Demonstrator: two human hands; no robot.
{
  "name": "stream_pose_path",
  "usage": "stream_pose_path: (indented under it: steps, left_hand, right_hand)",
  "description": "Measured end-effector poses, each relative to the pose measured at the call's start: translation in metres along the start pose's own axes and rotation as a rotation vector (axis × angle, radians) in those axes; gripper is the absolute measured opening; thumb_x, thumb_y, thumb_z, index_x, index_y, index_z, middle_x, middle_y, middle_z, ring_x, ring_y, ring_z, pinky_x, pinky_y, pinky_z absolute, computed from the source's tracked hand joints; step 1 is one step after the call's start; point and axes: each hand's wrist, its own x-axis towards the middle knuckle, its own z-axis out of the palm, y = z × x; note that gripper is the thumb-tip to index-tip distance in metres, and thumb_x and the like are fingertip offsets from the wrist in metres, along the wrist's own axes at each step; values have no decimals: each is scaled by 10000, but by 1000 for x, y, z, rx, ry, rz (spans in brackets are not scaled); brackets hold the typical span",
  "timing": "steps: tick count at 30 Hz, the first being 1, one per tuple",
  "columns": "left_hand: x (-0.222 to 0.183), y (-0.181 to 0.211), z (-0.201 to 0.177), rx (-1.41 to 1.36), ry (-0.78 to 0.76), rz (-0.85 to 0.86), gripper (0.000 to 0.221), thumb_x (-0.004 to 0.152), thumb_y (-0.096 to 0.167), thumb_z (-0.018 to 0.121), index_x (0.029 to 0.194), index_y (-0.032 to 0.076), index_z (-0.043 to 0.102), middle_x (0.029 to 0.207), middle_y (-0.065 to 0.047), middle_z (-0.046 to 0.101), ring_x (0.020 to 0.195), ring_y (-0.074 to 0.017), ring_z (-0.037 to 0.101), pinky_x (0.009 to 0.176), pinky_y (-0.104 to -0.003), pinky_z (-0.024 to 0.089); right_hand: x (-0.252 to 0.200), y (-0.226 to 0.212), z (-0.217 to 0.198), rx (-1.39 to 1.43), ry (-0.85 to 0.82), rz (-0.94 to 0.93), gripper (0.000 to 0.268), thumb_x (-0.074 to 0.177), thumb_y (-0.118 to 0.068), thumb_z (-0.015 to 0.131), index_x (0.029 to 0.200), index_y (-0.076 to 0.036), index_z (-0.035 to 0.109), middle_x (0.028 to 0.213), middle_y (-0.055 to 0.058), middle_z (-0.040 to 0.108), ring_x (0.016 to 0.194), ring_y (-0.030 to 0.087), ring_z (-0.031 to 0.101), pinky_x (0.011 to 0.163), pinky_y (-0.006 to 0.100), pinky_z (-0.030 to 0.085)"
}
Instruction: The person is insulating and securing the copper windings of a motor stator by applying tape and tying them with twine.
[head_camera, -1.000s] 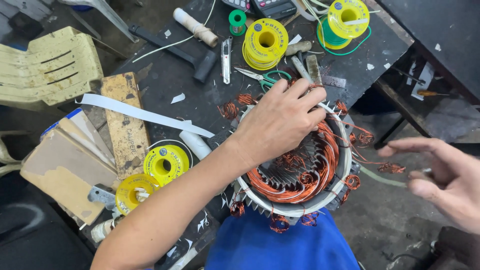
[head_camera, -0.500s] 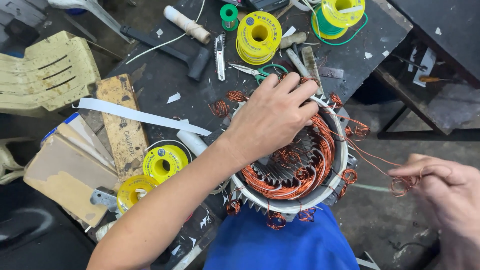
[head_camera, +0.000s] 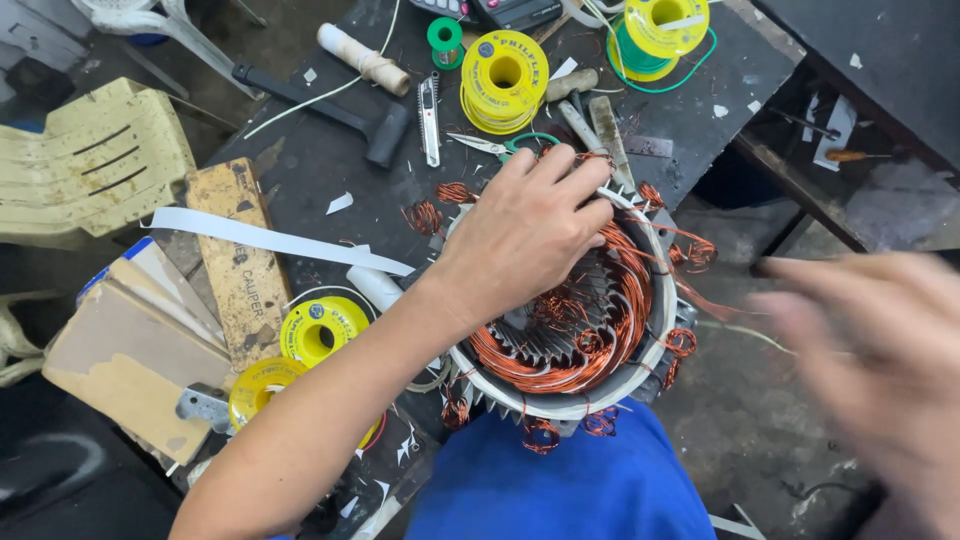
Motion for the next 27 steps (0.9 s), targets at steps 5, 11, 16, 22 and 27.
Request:
stream_pose_path:
  steps: [5, 11, 16, 22, 27]
  left_hand:
    - [0, 0, 1, 17, 6, -1, 204, 948, 373, 823, 950, 192, 729, 1150, -26, 650, 1026, -272, 589, 799, -427, 465]
    - [-2, 0, 9, 20, 66, 31, 175, 1015, 126, 619, 865, 183, 689, 1061, -15, 642, 1000, -253, 591, 753, -403, 441]
    - [-1, 0, 8, 0, 54, 52, 211, 1049, 164, 600, 858, 189, 685, 1024, -7, 613, 992, -238, 577, 808, -395, 464]
    - [0, 1, 7, -4, 62, 62, 232, 1059, 171, 609, 843, 190, 691, 1000, -4, 603, 993, -237, 572, 809, -398, 461]
    - [0, 2, 8, -55, 35, 50, 233, 1061, 152, 582, 858, 171, 694, 1016, -17, 604, 991, -236, 572, 811, -395, 472]
  right_hand:
    - [18, -20, 48, -479, -258, -215, 615, 963, -611, 600, 1478, -274, 617, 1372, -117, 735, 760, 198, 818, 412, 387, 606]
    - [17, -4, 46, -492, -278, -197, 490, 1024, -467, 621, 1510, -409, 649, 1158, -209, 786, 639, 161, 777, 424, 376, 553]
    - [24, -5, 47, -484, -441, -196, 620, 931, -616, 612, 1493, -355, 591, 1002, -134, 770, 729, 248, 805, 486, 435, 625]
    - [21, -3, 43, -534, -382, -241, 381, 1035, -395, 587, 1411, -417, 646, 762, -140, 587, 538, 160, 689, 387, 375, 524]
    - [18, -3, 50, -359, -505, -170, 406, 982, -459, 603, 1365, -335, 657, 816, -106, 666, 691, 233, 761, 490, 454, 608]
